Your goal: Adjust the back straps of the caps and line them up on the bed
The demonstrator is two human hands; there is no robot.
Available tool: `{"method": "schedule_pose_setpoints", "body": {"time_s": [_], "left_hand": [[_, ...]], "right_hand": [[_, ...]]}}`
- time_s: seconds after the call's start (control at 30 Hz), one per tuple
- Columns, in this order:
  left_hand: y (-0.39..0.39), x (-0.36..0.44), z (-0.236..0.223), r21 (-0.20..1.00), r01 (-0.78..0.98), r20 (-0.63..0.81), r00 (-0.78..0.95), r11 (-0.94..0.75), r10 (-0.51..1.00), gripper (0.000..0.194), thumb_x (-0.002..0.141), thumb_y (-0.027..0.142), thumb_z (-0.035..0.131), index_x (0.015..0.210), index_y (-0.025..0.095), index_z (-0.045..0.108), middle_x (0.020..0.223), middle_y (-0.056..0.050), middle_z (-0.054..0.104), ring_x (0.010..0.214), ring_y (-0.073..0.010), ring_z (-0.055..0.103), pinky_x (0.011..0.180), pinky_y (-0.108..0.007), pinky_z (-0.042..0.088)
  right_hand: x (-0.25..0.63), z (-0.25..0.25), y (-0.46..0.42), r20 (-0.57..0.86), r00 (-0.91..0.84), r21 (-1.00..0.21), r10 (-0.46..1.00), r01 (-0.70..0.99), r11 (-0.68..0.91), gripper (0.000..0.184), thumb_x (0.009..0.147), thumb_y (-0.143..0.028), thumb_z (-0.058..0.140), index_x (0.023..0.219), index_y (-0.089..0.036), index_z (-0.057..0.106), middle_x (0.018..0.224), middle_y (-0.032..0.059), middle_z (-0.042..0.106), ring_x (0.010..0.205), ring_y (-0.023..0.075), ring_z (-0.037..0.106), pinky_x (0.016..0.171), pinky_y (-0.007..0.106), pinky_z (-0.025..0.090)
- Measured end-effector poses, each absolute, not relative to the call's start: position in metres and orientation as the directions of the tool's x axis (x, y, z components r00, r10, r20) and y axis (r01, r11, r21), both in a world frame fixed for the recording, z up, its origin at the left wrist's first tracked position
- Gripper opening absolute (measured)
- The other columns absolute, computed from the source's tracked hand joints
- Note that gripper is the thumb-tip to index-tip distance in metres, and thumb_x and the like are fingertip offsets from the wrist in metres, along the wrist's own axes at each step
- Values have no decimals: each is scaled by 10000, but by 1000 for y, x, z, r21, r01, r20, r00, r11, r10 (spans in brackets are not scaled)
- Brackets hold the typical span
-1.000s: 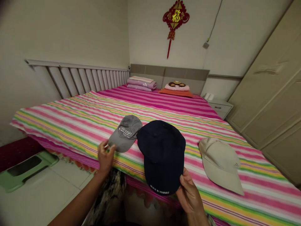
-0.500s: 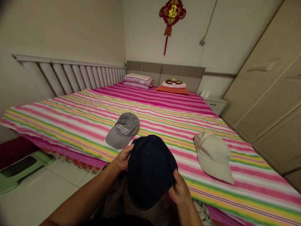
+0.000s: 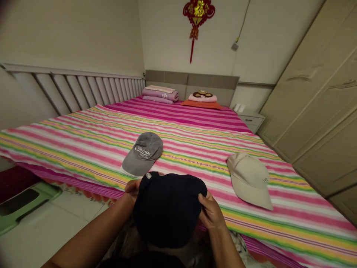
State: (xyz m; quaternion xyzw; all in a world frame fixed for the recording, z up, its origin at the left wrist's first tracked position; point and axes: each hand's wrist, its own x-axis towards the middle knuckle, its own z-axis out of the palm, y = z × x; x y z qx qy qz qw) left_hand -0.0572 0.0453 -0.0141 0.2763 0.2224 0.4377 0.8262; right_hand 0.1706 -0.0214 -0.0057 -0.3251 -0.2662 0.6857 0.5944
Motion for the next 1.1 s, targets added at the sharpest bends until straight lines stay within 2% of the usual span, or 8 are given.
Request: {"method": "schedule_pose_setpoints", "body": {"time_s": [0.13,0.23,0.37,0.47,0.7,0.8,0.97,1.1], "left_hand": [[43,-51,11,728,-463,-75,679,505,730,416,417,311,797,743,102,644,610,-60,637,553,-186,609,579,-278,474],[46,-47,19,741,-478,-71,642,472,763,283,542,259,754,734,80,646,625,-65,640,510,-127,583,536,-213,448],[47,-46,18,772,-430,-83,661,468,745,265,530,243,761,693,66,651,606,-75,637,518,-134,583,554,-221,449],[45,-47,22,807,-383,-68,698,451,713,255,532,242,757,679,61,654,596,-76,634,512,-127,575,534,-208,433],[38,-43,30,858,-313,-98,679,408,728,213,552,215,732,707,92,654,587,-37,625,469,-87,534,474,-174,385],[35,-38,31,880,-274,-143,626,387,767,194,536,203,736,678,108,646,560,-9,606,439,-64,504,457,-163,360],[31,-37,38,912,-211,-156,614,351,774,191,552,238,732,673,125,638,535,15,580,425,-49,474,433,-152,321],[27,-38,43,925,-165,-148,674,342,724,188,588,262,721,682,118,644,554,10,585,445,-43,474,444,-148,318]], "right_hand": [[181,-8,-29,-125,-133,-742,983,-646,-181,328,339,-263,829,615,-201,662,527,2,651,485,172,608,567,295,502],[186,-8,-34,-136,-176,-742,975,-634,-218,398,368,-406,811,663,-176,675,520,16,625,477,143,574,502,245,465],[182,0,-37,-115,-258,-803,959,-545,-243,299,471,-384,781,610,-154,650,529,17,567,472,119,507,472,229,406],[179,9,-40,-31,-237,-828,971,-539,-158,246,482,-321,780,602,-169,629,613,16,565,559,133,508,541,250,408],[176,20,-46,71,-183,-853,981,-520,-35,222,675,-407,648,651,-188,616,436,-20,462,472,127,437,506,253,354],[173,22,-47,79,-109,-864,991,-503,14,186,662,-359,674,704,-185,621,461,-22,467,504,131,459,515,253,359],[171,24,-49,22,-56,-843,998,-538,-12,191,695,-368,649,706,-180,619,429,-49,437,370,63,367,399,197,281],[171,28,-49,-8,-57,-888,998,-458,-33,191,648,-294,698,792,-182,641,569,-15,588,359,54,435,392,192,307]]}}
